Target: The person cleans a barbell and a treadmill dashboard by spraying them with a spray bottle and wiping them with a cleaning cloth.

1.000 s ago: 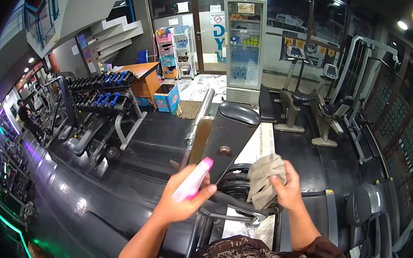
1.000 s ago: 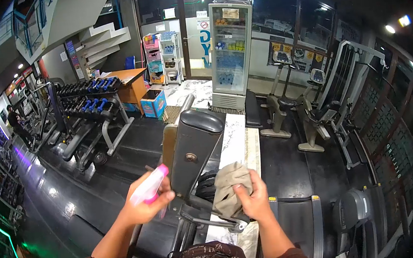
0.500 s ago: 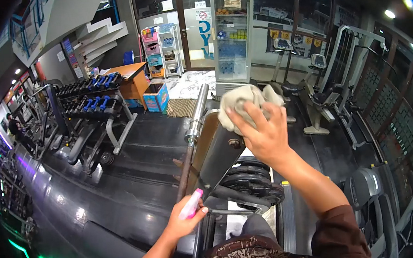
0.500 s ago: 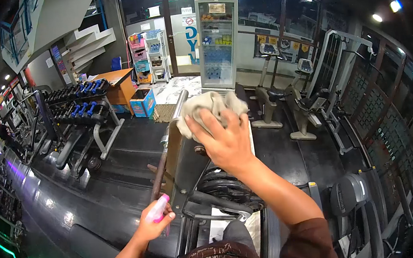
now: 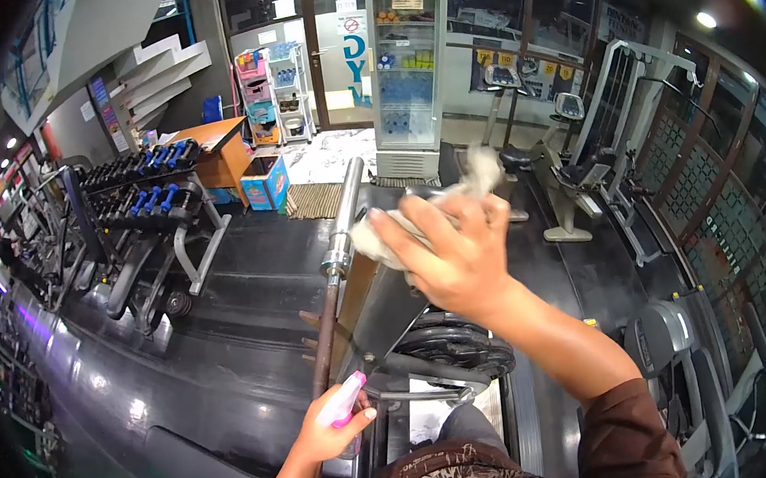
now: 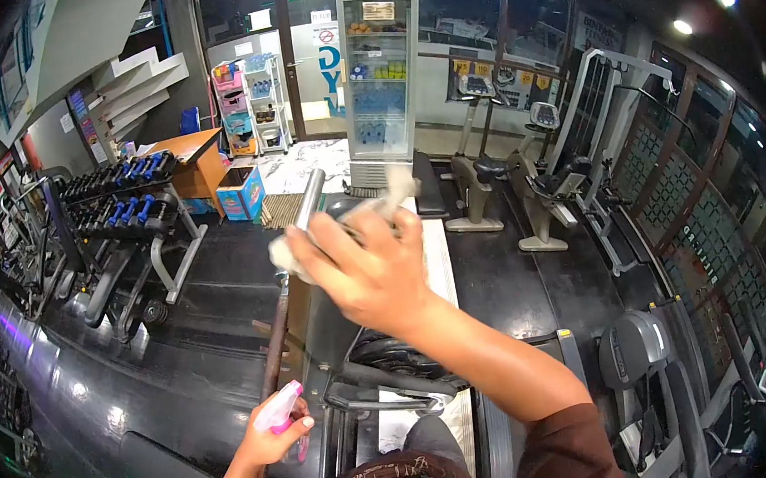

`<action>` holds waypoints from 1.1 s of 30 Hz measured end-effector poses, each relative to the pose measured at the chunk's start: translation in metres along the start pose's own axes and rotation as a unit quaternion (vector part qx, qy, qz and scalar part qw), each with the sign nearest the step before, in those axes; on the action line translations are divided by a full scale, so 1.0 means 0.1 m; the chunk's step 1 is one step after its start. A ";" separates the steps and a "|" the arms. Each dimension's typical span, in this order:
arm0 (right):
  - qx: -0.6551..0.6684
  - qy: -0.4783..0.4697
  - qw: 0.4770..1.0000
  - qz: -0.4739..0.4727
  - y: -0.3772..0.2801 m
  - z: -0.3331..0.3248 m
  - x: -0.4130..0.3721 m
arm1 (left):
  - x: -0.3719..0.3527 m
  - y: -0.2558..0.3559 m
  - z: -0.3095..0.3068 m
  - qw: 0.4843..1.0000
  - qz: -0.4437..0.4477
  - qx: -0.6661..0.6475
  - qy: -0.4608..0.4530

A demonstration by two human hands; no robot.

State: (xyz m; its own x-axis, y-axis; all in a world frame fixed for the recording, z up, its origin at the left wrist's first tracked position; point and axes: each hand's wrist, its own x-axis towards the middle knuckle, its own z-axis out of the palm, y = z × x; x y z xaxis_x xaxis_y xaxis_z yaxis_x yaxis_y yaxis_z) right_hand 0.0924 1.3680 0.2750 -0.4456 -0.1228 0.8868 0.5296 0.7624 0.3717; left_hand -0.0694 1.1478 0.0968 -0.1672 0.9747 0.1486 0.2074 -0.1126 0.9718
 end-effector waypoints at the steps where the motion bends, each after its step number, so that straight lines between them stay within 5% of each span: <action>1: 0.006 -0.006 1.000 0.011 -0.06 0.10 0.05 | 0.00 -0.01 0.00 1.000 -0.003 0.005 0.000; 7: 0.052 -0.115 0.976 -0.177 -0.11 0.09 -0.32 | -0.04 0.09 -0.01 0.999 -0.039 0.005 0.001; 14: 0.020 -0.063 0.997 -0.036 0.30 -0.21 -0.20 | -0.03 0.16 0.00 0.999 -0.044 -0.010 0.007; 21: 0.157 -0.144 0.976 0.036 0.06 0.10 -1.59 | -0.01 0.15 0.00 1.000 -0.020 0.012 0.000; 28: 0.128 0.004 0.987 0.095 0.37 -0.23 -0.61 | 0.05 0.17 0.05 0.999 -0.023 0.026 -0.003; 33: 0.133 0.028 0.988 0.071 0.15 0.08 -0.90 | 0.03 0.19 0.00 0.998 -0.049 0.047 -0.019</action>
State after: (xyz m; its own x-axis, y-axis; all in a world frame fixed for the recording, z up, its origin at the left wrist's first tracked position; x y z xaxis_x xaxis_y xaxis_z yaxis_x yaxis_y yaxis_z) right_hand 0.1347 1.3960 0.1985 -0.3364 -0.0313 0.9412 0.3715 0.9140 0.1632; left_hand -0.0665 1.1487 0.1154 -0.1546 0.9869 0.0457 0.2815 -0.0003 0.9596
